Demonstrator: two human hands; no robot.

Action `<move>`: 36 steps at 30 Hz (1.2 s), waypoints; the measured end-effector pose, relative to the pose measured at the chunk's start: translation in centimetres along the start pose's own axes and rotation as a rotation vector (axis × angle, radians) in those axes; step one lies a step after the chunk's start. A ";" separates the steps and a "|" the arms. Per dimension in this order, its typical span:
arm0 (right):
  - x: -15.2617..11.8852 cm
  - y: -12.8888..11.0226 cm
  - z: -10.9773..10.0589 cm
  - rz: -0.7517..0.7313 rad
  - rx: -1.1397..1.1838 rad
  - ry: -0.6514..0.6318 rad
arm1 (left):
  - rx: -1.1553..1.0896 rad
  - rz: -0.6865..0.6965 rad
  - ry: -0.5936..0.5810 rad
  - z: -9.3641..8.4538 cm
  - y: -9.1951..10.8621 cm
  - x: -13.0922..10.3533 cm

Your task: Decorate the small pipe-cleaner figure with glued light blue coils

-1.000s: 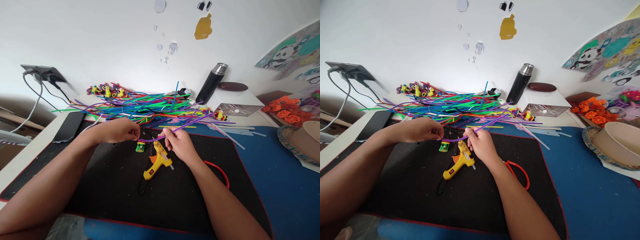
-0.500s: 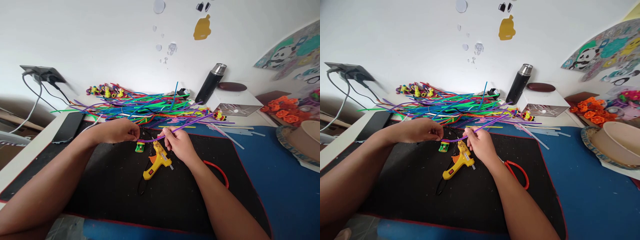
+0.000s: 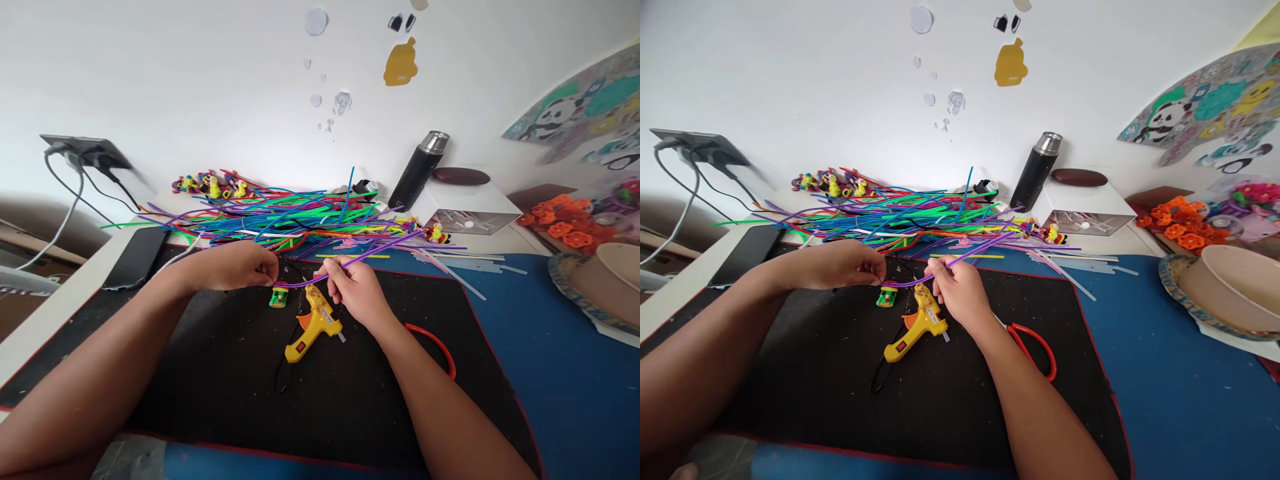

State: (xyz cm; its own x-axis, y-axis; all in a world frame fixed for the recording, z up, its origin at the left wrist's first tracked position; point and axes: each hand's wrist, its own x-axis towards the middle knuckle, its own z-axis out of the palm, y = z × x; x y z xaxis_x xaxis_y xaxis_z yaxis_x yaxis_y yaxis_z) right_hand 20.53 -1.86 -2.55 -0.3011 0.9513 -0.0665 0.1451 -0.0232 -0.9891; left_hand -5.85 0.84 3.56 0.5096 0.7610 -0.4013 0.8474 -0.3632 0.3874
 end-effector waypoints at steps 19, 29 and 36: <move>-0.1 0.1 0.0 -0.010 0.008 0.022 | -0.023 0.032 0.067 -0.8 0.2 -0.5; 0.3 0.1 -0.2 -0.050 0.137 0.150 | -0.066 0.054 0.199 -1.2 -0.3 -0.8; 0.5 0.1 0.0 0.001 0.222 0.172 | -0.108 0.086 0.133 -1.5 -0.5 -1.2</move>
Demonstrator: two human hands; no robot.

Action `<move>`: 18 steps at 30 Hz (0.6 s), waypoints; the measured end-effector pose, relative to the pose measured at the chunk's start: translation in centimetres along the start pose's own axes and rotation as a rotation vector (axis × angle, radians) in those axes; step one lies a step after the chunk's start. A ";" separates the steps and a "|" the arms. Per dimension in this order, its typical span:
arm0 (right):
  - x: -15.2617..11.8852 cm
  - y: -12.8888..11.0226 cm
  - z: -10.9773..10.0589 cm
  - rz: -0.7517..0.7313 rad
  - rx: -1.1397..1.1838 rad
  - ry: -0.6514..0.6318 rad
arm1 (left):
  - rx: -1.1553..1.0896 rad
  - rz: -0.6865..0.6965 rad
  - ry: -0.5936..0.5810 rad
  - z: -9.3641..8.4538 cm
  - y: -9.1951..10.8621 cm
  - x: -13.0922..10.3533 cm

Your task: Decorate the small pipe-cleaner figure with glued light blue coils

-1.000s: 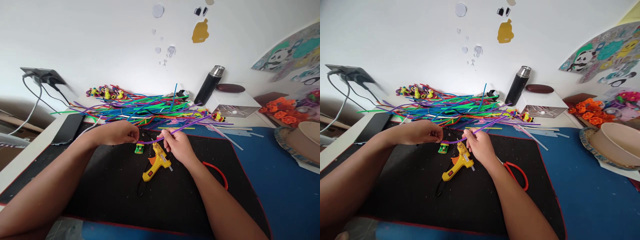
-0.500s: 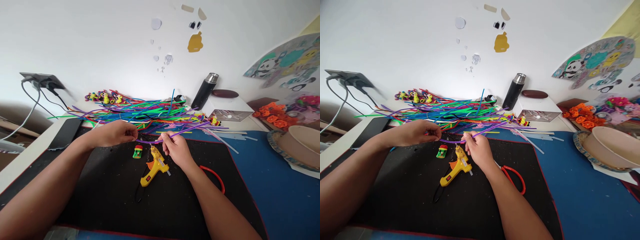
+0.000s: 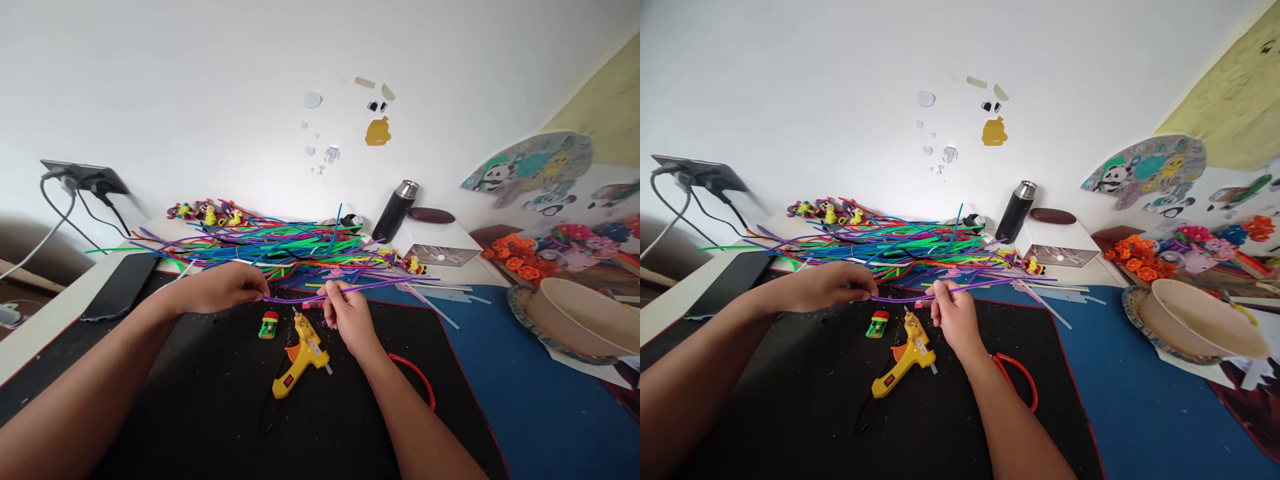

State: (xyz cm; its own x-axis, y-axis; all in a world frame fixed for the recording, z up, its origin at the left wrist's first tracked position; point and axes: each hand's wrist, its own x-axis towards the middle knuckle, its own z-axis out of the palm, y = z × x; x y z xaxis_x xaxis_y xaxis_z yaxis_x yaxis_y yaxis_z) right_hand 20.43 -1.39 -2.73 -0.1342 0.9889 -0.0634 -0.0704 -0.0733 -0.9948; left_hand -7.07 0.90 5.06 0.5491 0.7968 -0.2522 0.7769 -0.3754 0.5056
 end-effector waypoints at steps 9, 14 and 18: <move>0.0 0.2 0.2 0.043 0.071 0.039 | -0.053 -0.078 0.171 -0.6 -1.2 -0.1; 0.0 0.0 0.1 0.035 0.091 0.071 | -0.121 -0.080 0.261 -0.7 -3.5 0.2; 0.1 -0.1 0.0 0.032 0.103 0.103 | -0.173 -0.134 0.347 -1.4 -5.9 0.0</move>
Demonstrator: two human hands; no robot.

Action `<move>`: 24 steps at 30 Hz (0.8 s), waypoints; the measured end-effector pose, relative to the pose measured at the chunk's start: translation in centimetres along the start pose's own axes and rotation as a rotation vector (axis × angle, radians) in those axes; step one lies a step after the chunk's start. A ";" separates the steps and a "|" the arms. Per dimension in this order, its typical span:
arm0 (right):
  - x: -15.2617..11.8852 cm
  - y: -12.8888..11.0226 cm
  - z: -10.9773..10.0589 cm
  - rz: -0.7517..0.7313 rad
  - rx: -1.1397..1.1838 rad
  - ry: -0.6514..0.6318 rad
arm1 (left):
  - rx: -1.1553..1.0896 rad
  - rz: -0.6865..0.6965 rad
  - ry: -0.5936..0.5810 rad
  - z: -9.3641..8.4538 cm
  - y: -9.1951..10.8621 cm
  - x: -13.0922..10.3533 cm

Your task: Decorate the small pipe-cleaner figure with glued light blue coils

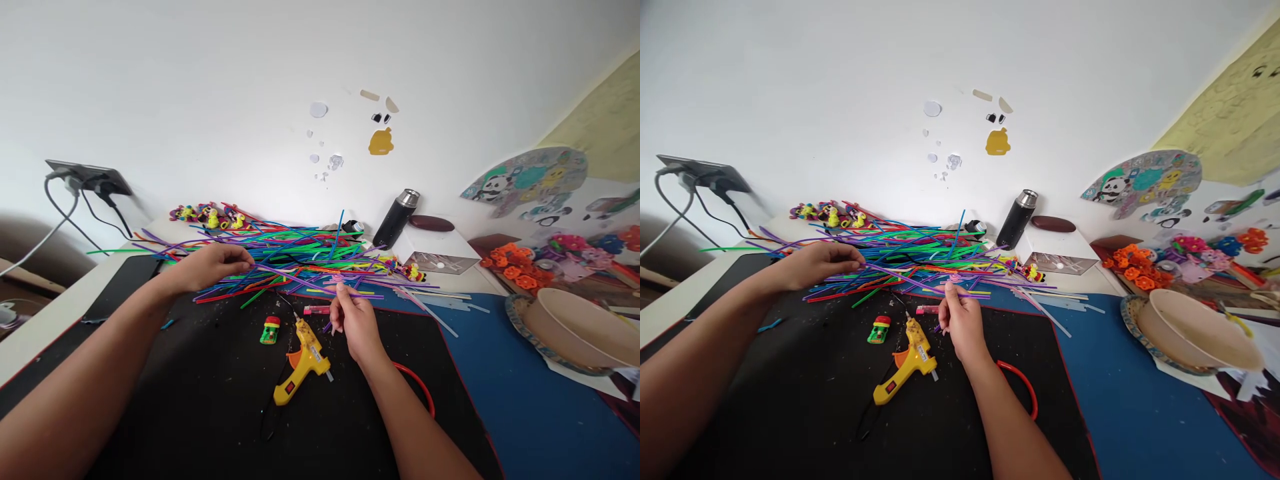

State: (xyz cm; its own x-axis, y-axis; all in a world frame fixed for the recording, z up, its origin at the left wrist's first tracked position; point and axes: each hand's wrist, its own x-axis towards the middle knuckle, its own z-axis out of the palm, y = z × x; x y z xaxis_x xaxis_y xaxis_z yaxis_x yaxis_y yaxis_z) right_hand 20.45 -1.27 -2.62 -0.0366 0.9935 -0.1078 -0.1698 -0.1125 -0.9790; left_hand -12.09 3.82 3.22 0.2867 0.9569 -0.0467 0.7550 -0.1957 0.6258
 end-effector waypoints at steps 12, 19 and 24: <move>-0.3 -0.3 0.2 0.033 -0.017 -0.081 | 0.101 -0.182 0.348 -0.1 -1.0 0.5; -0.6 -0.5 0.2 0.041 -0.034 -0.083 | 0.186 -0.091 0.325 1.9 -0.3 1.0; -0.6 -0.4 0.3 0.025 -0.033 -0.084 | 0.208 -0.049 0.275 2.7 -0.6 1.3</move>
State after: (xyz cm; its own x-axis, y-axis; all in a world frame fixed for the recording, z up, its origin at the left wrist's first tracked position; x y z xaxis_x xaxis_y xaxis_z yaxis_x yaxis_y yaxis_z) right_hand 20.25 -1.84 -2.10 -0.1229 0.9852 -0.1191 -0.1348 -0.1355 -0.9816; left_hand -10.62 4.57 0.66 0.0991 0.9827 0.1566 0.8758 -0.1608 0.4550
